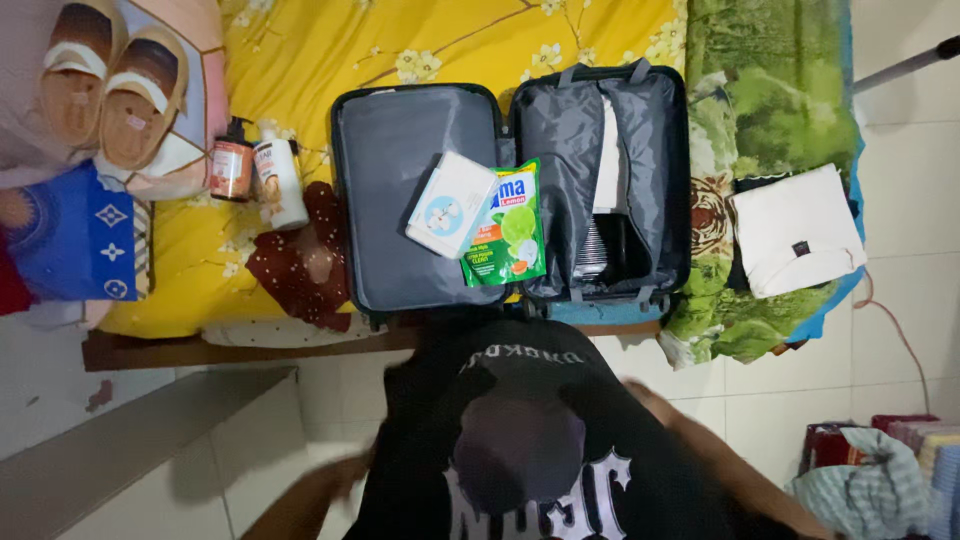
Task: The person packs a suitcase by folding and placing several shirts, then adding toiletries and a packet of instant noodles. The suitcase is partially closed and then reopened to add more items before the clip ends.
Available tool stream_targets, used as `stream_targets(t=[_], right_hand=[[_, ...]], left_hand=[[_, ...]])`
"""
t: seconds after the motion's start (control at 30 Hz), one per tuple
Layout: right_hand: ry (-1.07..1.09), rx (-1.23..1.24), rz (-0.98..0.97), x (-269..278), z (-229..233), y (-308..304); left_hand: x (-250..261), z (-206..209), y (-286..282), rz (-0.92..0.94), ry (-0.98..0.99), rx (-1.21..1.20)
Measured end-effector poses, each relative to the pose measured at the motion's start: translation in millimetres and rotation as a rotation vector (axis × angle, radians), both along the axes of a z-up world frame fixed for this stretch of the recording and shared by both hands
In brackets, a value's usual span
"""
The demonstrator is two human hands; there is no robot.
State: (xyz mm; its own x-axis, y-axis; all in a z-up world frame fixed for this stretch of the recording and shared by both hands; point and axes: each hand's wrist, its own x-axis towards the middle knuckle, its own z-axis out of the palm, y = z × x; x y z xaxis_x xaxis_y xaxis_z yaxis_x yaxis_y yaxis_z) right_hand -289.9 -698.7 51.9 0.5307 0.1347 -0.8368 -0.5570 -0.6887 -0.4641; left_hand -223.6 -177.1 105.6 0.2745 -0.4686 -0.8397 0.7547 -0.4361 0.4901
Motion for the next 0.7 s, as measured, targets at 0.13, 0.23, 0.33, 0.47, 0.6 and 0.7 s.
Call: stream_targets(t=[0.13,0.23,0.33,0.47,0.6,0.7], right_hand=[[0.097,-0.038,-0.124,-10,14,-6],[0.143,-0.056,-0.206,-11,20,-10],[0.196,-0.073,-0.268,-11,28,-18],[0.261,-0.073,-0.359,-8,30,-17],[0.340,-0.058,-0.481,-32,33,-9],[0.421,-0.053,-0.610,-20,24,-5]], left_hand=[[16,-21,-1,0.197,-0.088,0.092],[15,-40,0,0.339,-0.163,0.167],[13,-58,-14,0.467,-0.192,0.221],[23,-78,-28,0.577,-0.209,0.255],[27,-103,-36,0.627,-0.204,0.249],[35,-115,-49,0.652,-0.197,0.206]])
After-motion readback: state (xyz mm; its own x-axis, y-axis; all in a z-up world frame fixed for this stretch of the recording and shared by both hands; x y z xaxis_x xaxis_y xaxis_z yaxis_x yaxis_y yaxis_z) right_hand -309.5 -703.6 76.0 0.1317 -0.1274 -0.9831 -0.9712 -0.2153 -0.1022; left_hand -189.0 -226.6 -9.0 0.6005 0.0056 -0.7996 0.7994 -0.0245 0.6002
